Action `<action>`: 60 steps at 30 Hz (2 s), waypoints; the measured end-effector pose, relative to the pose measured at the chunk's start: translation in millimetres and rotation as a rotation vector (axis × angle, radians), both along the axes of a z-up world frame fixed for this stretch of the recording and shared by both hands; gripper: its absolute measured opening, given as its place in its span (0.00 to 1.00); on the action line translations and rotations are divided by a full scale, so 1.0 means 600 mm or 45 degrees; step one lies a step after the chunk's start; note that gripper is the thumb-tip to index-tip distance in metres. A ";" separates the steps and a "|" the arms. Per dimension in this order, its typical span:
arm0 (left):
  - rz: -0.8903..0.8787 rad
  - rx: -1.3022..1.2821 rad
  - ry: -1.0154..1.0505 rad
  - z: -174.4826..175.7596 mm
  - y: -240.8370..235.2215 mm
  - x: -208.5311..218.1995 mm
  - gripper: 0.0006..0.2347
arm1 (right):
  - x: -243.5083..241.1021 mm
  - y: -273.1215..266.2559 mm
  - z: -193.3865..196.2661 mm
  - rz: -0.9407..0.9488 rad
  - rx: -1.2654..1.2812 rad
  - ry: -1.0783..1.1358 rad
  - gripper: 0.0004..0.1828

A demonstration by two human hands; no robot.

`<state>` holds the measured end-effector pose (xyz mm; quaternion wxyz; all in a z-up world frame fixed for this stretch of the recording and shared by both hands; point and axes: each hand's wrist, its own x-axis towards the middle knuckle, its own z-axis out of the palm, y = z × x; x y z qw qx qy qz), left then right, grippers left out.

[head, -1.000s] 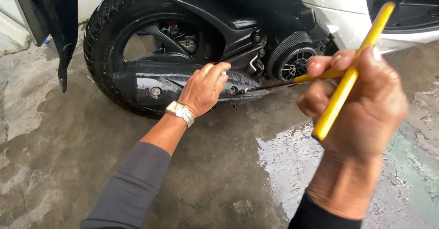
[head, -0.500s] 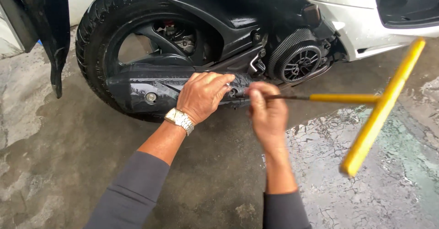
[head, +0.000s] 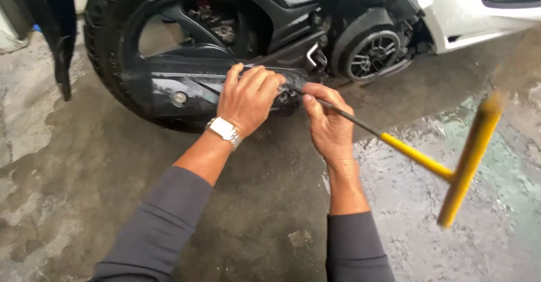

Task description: Removing a plastic exhaust cover from a scooter using a T-handle wrench

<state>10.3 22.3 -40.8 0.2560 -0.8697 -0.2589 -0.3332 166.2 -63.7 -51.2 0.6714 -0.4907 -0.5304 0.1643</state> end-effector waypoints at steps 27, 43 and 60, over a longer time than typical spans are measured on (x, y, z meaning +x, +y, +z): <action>0.110 0.031 0.070 0.001 0.002 0.002 0.08 | -0.013 -0.019 -0.029 -0.041 -0.195 0.407 0.06; 0.130 0.122 0.032 0.005 0.013 0.008 0.10 | -0.012 -0.015 -0.025 -0.142 -0.133 0.354 0.03; 0.151 0.114 -0.015 0.003 0.002 0.013 0.09 | -0.021 -0.014 -0.020 0.022 -0.241 0.262 0.12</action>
